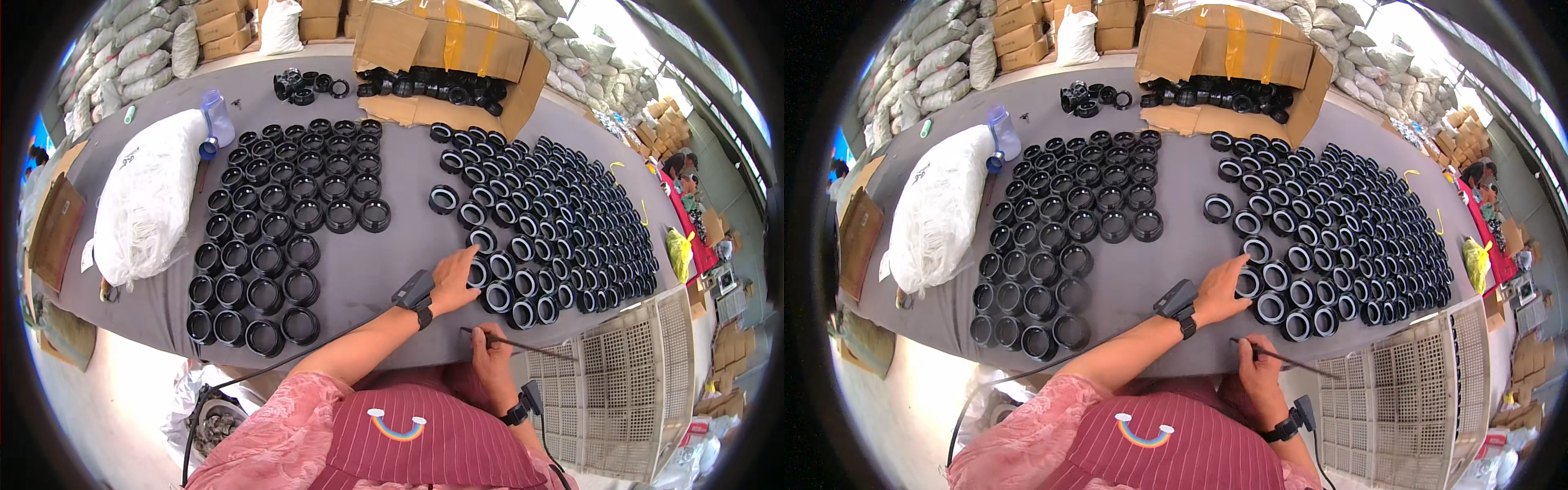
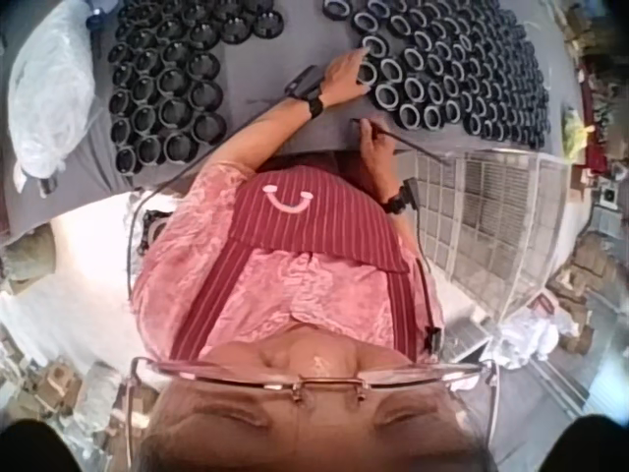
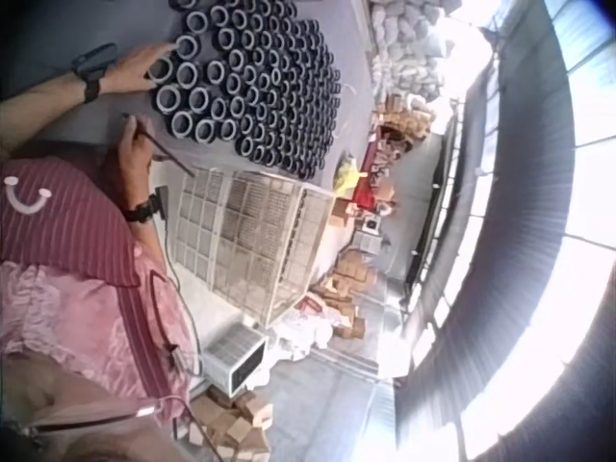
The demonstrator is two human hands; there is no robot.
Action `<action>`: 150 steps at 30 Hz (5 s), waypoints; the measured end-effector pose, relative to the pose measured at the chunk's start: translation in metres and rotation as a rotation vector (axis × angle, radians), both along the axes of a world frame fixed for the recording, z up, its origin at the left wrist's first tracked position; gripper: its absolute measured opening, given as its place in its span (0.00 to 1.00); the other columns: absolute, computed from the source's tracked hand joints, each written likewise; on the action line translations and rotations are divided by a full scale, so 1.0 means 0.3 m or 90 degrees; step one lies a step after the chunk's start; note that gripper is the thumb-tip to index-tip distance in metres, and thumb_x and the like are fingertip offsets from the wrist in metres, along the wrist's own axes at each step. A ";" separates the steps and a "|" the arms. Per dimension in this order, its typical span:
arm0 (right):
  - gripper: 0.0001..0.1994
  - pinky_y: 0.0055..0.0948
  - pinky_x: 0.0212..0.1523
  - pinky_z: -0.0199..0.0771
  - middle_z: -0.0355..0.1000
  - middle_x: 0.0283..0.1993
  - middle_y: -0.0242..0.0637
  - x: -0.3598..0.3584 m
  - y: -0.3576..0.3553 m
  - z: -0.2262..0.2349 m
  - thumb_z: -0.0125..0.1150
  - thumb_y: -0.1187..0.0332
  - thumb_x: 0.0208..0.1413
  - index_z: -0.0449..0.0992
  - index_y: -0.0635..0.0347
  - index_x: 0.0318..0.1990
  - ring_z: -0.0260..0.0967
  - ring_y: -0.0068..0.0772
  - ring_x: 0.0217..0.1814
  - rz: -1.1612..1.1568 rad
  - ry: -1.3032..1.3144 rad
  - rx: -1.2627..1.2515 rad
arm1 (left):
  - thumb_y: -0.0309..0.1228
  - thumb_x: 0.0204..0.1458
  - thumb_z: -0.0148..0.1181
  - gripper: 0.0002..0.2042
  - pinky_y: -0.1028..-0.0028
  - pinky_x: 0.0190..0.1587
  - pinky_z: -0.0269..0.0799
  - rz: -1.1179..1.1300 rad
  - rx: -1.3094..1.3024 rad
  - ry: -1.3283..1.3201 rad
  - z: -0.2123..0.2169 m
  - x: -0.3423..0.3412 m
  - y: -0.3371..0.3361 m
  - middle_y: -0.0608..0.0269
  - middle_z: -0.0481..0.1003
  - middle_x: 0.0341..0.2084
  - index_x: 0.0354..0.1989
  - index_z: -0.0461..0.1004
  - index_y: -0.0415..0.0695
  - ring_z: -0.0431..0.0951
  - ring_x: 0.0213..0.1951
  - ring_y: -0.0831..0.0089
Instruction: The recorder is using a small tool to inspect and possibly trim excess material from circular black rubber or plastic industrial components.
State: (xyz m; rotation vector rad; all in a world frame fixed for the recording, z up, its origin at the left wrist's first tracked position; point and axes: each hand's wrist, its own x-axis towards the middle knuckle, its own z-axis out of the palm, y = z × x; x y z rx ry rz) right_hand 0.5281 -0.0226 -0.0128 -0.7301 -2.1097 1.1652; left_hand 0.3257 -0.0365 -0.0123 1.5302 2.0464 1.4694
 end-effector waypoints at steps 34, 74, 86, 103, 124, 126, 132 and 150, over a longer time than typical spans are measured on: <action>0.02 0.35 0.36 0.63 0.75 0.26 0.34 -0.097 -0.079 0.153 0.65 0.74 0.51 0.78 0.56 0.31 0.67 0.36 0.23 0.260 0.057 0.086 | 0.31 0.43 0.71 0.18 0.50 0.67 0.60 -0.065 -0.086 0.059 0.075 0.124 -0.552 0.47 0.70 0.57 0.42 0.73 0.41 0.71 0.58 0.49; 0.05 0.27 0.38 0.73 0.76 0.36 0.41 0.048 0.167 0.182 0.60 0.75 0.59 0.76 0.66 0.41 0.73 0.29 0.36 -0.079 0.025 0.088 | 0.36 0.64 0.48 0.12 0.48 0.33 0.69 0.411 -0.272 0.076 0.121 -0.061 -0.446 0.43 0.77 0.25 0.41 0.71 0.39 0.78 0.31 0.40; 0.08 0.37 0.36 0.74 0.77 0.32 0.48 -0.085 0.074 0.154 0.60 0.69 0.59 0.79 0.63 0.40 0.77 0.47 0.34 0.199 -0.123 -0.046 | 0.36 0.46 0.69 0.29 0.58 0.48 0.73 0.151 -0.045 0.263 0.099 0.120 -0.487 0.48 0.74 0.51 0.56 0.67 0.40 0.76 0.48 0.49; 0.04 0.23 0.33 0.68 0.73 0.29 0.32 -0.045 -0.032 0.125 0.56 0.74 0.62 0.77 0.64 0.38 0.66 0.19 0.30 0.237 0.069 -0.272 | 0.32 0.43 0.71 0.16 0.57 0.58 0.67 -0.029 -0.072 0.073 0.049 0.151 -0.506 0.46 0.69 0.60 0.40 0.74 0.43 0.70 0.57 0.48; 0.02 0.40 0.34 0.71 0.77 0.31 0.44 -0.134 0.020 0.164 0.61 0.77 0.54 0.76 0.61 0.34 0.74 0.48 0.31 0.184 0.049 0.139 | 0.32 0.42 0.72 0.15 0.57 0.57 0.68 -0.056 -0.054 0.052 0.054 0.125 -0.491 0.48 0.71 0.59 0.37 0.76 0.42 0.73 0.56 0.49; 0.02 0.38 0.34 0.70 0.78 0.32 0.44 -0.137 0.003 0.150 0.61 0.77 0.54 0.76 0.60 0.34 0.74 0.47 0.31 0.238 0.036 0.166 | 0.32 0.42 0.72 0.15 0.57 0.58 0.67 -0.052 -0.049 0.060 0.050 0.123 -0.492 0.48 0.71 0.59 0.37 0.76 0.42 0.73 0.56 0.50; 0.02 0.33 0.33 0.68 0.76 0.29 0.38 -0.118 0.013 0.119 0.59 0.77 0.55 0.76 0.61 0.34 0.69 0.37 0.25 0.273 0.079 0.048 | 0.31 0.40 0.71 0.13 0.54 0.52 0.69 -0.036 -0.042 0.100 0.082 0.132 -0.494 0.49 0.74 0.54 0.33 0.75 0.41 0.75 0.51 0.51; 0.05 0.24 0.33 0.71 0.76 0.31 0.37 0.195 0.265 0.116 0.58 0.75 0.61 0.78 0.67 0.40 0.72 0.22 0.31 -0.151 -0.032 0.133 | 0.38 0.44 0.69 0.22 0.49 0.53 0.66 0.135 -0.108 0.323 0.128 0.142 -0.420 0.51 0.73 0.54 0.49 0.75 0.48 0.72 0.55 0.50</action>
